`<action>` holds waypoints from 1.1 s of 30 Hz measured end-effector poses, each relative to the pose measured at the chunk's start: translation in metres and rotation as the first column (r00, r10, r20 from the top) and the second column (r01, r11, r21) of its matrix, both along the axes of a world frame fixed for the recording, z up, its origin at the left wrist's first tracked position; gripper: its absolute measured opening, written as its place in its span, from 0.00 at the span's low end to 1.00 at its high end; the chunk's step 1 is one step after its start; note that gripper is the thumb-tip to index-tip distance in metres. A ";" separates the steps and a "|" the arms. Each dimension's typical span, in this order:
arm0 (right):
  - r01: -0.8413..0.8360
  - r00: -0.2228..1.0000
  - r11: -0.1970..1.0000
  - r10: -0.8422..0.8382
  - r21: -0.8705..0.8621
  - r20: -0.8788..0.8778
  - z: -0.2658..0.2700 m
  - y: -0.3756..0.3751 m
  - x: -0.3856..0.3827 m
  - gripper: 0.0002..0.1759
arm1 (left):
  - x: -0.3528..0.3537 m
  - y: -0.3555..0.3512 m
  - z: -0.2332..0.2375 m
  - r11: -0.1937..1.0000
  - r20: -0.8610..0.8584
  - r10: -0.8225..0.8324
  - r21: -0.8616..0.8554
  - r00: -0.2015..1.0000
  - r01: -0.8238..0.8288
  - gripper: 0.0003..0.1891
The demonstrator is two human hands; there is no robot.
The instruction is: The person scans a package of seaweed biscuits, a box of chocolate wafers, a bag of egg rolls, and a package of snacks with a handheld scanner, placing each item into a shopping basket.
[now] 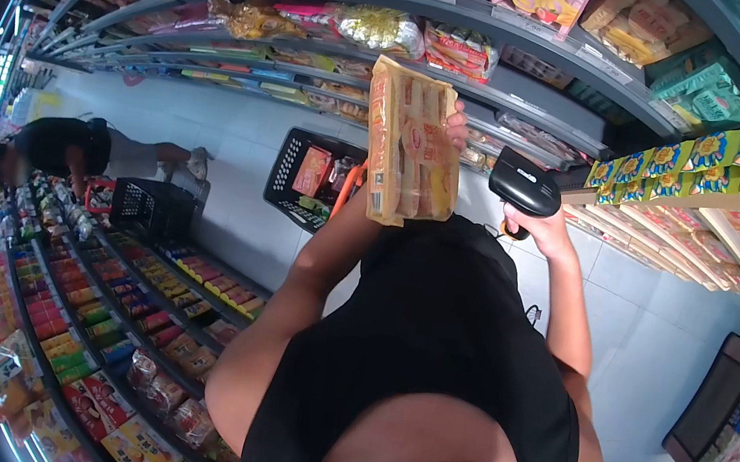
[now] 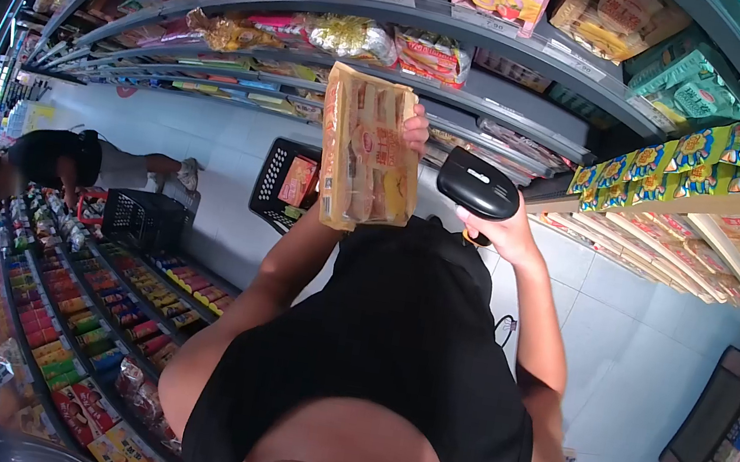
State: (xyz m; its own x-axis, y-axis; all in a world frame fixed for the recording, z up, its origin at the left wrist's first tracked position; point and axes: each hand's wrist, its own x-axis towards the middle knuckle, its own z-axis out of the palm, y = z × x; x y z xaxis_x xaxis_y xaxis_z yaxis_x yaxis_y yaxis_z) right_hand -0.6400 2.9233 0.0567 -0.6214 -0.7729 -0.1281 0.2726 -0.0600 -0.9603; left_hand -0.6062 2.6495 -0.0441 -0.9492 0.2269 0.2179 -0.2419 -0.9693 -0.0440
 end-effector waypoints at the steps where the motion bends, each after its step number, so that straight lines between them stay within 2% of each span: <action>1: 0.012 0.999 0.999 -0.010 -0.053 0.039 -0.020 0.005 0.004 0.14 | 0.004 0.005 0.002 1.000 0.026 0.007 0.009 1.000 -0.007 0.31; 3: 0.079 0.988 0.995 -0.069 -0.065 0.135 -0.045 0.009 0.015 0.12 | 0.010 0.006 0.015 1.000 0.077 0.014 0.007 0.997 -0.015 0.31; 4: 0.116 0.978 0.991 -0.102 -0.071 0.184 -0.052 0.011 0.018 0.12 | 0.014 0.006 0.023 0.996 0.077 0.052 -0.079 0.996 -0.045 0.31; 7: 0.097 0.980 0.994 -0.088 -0.043 0.177 -0.054 0.021 0.021 0.10 | 0.024 0.010 0.032 0.993 0.166 0.065 -0.112 0.984 -0.047 0.30; 10: 0.107 0.980 0.994 -0.105 -0.001 0.171 -0.049 0.026 0.015 0.07 | 0.025 0.010 0.015 0.987 0.213 0.070 -0.154 0.974 -0.037 0.30; 13: 0.107 0.985 0.994 -0.110 0.035 0.129 -0.044 0.023 0.008 0.07 | 0.021 0.012 -0.009 0.993 0.231 0.053 -0.116 0.972 -0.027 0.30; 14: 0.085 0.990 0.996 -0.087 0.024 0.113 -0.041 0.021 0.007 0.08 | 0.020 0.014 -0.010 0.987 0.234 0.085 -0.153 0.968 -0.050 0.29; 17: 0.036 0.998 0.997 -0.040 0.069 0.052 -0.026 0.016 0.007 0.11 | 0.023 0.016 -0.012 0.994 0.246 0.063 -0.099 0.967 -0.039 0.30; 19: 0.002 1.000 0.994 -0.005 0.113 0.028 -0.009 0.011 0.010 0.14 | 0.025 0.006 -0.037 0.955 0.170 0.128 -0.287 0.977 -0.075 0.30; 20: -0.044 0.998 0.990 0.051 0.136 -0.045 0.004 0.006 0.013 0.15 | 0.025 -0.002 -0.046 0.920 0.125 0.153 -0.380 0.980 -0.095 0.30; 22: -0.160 0.963 0.959 0.204 0.233 -0.177 0.013 0.004 0.013 0.20 | 0.032 -0.016 -0.046 0.873 0.266 0.227 -0.483 0.937 -0.074 0.26; 23: -0.155 0.958 0.960 0.203 0.235 -0.201 0.023 0.000 0.018 0.24 | 0.036 -0.023 -0.045 0.846 0.331 0.269 -0.530 0.905 -0.058 0.26; 24: -0.171 0.931 0.960 0.231 0.224 -0.281 0.023 -0.003 0.024 0.25 | 0.039 -0.027 -0.031 0.801 0.285 0.315 -0.592 0.905 -0.092 0.26; 25: -0.190 0.896 0.959 0.257 0.212 -0.361 0.022 -0.006 0.028 0.26 | 0.041 -0.030 -0.033 0.793 0.356 0.376 -0.601 0.856 -0.098 0.27; 27: -0.267 0.905 0.921 0.341 0.283 -0.256 0.023 -0.009 0.033 0.25 | 0.045 -0.035 -0.035 0.776 0.486 0.487 -0.621 0.726 -0.105 0.29; 29: -0.326 0.888 0.870 0.417 0.370 -0.197 0.026 -0.010 0.035 0.24 | 0.053 -0.039 -0.038 0.780 0.476 0.484 -0.615 0.734 -0.115 0.30; 33: -0.327 0.898 0.853 0.414 0.406 -0.146 0.016 -0.009 0.040 0.28 | 0.061 -0.037 -0.036 0.765 0.490 0.495 -0.638 0.717 -0.093 0.30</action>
